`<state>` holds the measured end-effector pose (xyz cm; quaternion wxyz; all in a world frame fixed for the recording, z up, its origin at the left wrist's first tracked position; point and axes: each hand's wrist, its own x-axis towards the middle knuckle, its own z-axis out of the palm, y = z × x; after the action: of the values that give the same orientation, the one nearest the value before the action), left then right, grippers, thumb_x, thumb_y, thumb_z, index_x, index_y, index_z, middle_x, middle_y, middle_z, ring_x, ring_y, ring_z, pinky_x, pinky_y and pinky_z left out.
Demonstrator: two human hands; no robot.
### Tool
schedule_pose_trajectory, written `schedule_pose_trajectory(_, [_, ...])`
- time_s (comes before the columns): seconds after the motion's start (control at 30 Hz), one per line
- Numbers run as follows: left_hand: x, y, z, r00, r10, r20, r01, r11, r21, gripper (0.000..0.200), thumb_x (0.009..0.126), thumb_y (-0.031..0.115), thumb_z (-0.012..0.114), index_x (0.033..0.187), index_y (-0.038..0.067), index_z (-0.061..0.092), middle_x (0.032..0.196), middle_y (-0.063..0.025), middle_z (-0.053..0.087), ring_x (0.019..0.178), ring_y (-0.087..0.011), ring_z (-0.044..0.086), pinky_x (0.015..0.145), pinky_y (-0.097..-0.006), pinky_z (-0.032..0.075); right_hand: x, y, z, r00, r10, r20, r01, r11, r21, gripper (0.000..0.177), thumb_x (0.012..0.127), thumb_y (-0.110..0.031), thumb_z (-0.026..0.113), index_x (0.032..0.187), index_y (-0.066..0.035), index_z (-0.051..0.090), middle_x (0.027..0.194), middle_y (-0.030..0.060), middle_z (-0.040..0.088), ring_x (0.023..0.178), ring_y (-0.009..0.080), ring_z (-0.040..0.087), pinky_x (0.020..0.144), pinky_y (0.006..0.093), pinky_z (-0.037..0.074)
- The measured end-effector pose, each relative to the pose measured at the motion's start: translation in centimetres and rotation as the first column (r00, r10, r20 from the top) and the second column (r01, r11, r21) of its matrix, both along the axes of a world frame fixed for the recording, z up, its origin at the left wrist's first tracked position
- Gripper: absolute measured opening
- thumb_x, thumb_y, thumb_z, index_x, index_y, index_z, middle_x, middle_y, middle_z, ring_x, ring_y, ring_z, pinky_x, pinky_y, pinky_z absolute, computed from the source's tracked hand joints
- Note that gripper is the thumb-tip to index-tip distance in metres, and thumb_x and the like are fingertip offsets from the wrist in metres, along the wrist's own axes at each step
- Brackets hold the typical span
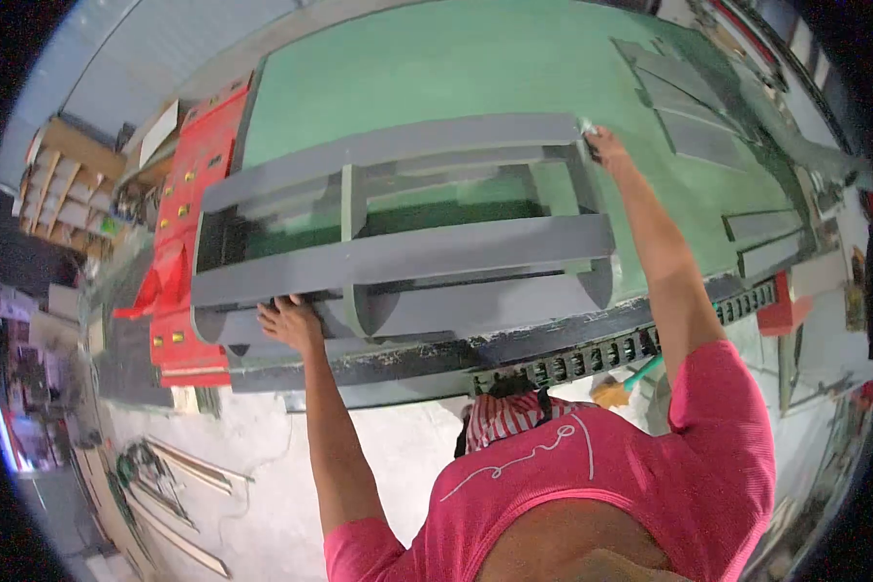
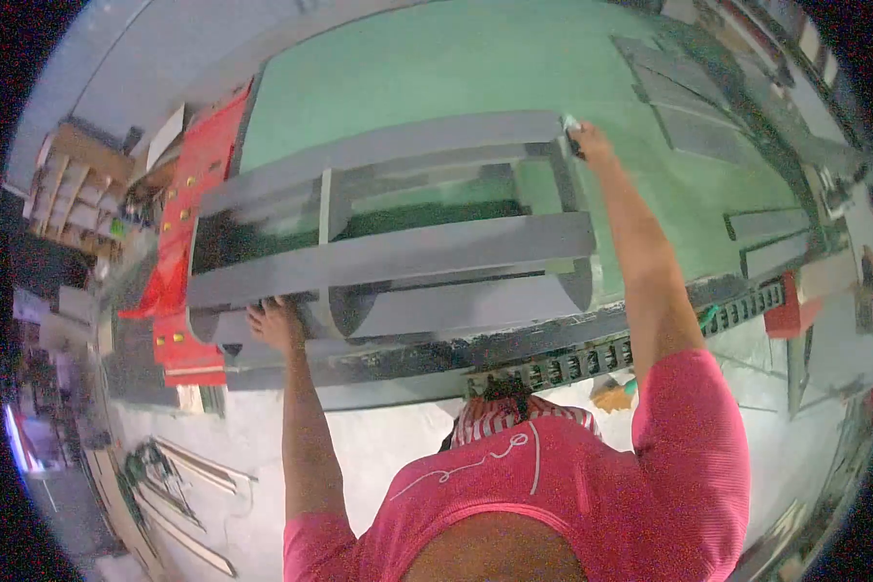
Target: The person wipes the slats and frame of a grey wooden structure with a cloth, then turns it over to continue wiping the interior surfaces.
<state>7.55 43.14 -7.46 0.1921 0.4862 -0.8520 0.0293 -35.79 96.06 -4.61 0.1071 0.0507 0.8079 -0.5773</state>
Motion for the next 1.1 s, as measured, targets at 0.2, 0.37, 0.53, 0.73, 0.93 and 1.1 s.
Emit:
schedule_pose_trajectory(0.2, [-0.2, -0.4, -0.3, 1.000, 0.009, 0.022, -0.008, 0.999, -0.040, 0.049, 0.090, 0.045, 0.042, 0.118, 0.009, 0.057, 0.137, -0.0214, 0.039, 0.125, -0.0408, 0.034, 0.103, -0.0517, 0.025, -4.3, 0.5, -4.7, 0.979, 0.111, -0.169, -0.102, 0.993, 0.059, 0.032, 0.091, -0.025, 0.044, 0.115, -0.007, 0.055, 0.104, 0.0117, 0.059, 0.091, 0.0224, 0.054, 0.078, 0.0352, 0.044])
schedule_pose_trajectory(0.37, [-0.2, -0.6, -1.2, 0.999, -0.018, -0.028, 0.014, 0.991, -0.132, 0.048, 0.090, 0.045, 0.042, 0.114, 0.009, 0.060, 0.133, -0.0228, 0.042, 0.123, -0.0419, 0.036, 0.100, -0.0515, 0.028, 4.7, 0.5, -0.8, 0.996, 0.075, -0.046, -0.063, 0.971, 0.231, 0.033, 0.094, -0.024, 0.038, 0.114, -0.004, 0.055, 0.103, 0.0096, 0.059, 0.090, 0.0192, 0.052, 0.080, 0.0328, 0.042])
schedule_pose_trajectory(0.53, [0.0, -1.1, -1.6, 0.999, -0.031, -0.020, 0.027, 0.985, -0.170, 0.047, 0.090, 0.045, 0.041, 0.114, 0.009, 0.060, 0.132, -0.0241, 0.043, 0.121, -0.0425, 0.038, 0.098, -0.0513, 0.029, 11.2, 3.8, -3.3, 0.989, 0.025, -0.147, -0.032, 0.998, -0.047, 0.033, 0.093, -0.016, 0.036, 0.118, -0.003, 0.053, 0.108, 0.0050, 0.057, 0.097, 0.0148, 0.051, 0.083, 0.0294, 0.042])
schedule_pose_trajectory(0.73, [-0.1, -0.5, -0.9, 0.998, -0.045, -0.031, 0.041, 0.991, -0.125, 0.049, 0.089, 0.046, 0.041, 0.116, 0.009, 0.059, 0.134, -0.0247, 0.041, 0.123, -0.0418, 0.036, 0.098, -0.0526, 0.029, 22.7, 7.5, -2.0, 0.980, 0.192, 0.043, -0.184, 0.972, -0.148, 0.036, 0.086, -0.013, 0.045, 0.120, 0.000, 0.051, 0.108, 0.0039, 0.055, 0.101, 0.0135, 0.049, 0.085, 0.0268, 0.040])
schedule_pose_trajectory(0.93, [-0.1, -0.1, -0.3, 1.000, -0.008, -0.017, 0.008, 1.000, -0.010, 0.046, 0.089, 0.039, 0.042, 0.116, 0.006, 0.058, 0.137, -0.0248, 0.036, 0.126, -0.0433, 0.032, 0.103, -0.0542, 0.023, 32.0, 9.8, 0.8, 0.916, 0.355, 0.187, -0.385, 0.908, 0.163, 0.039, 0.082, -0.022, 0.057, 0.114, 0.001, 0.054, 0.108, 0.0057, 0.057, 0.099, 0.0147, 0.053, 0.085, 0.0310, 0.043])
schedule_pose_trajectory(1.1, [0.0, -0.2, -0.4, 0.999, 0.015, -0.042, -0.017, 0.998, -0.052, 0.047, 0.089, 0.039, 0.041, 0.116, 0.005, 0.058, 0.137, -0.0253, 0.035, 0.127, -0.0438, 0.030, 0.104, -0.0543, 0.021, 35.8, 12.3, -0.2, 0.699, 0.692, 0.182, -0.554, 0.684, -0.474, 0.042, 0.076, -0.020, 0.068, 0.112, -0.001, 0.055, 0.108, 0.0062, 0.059, 0.095, 0.0156, 0.055, 0.080, 0.0334, 0.045])
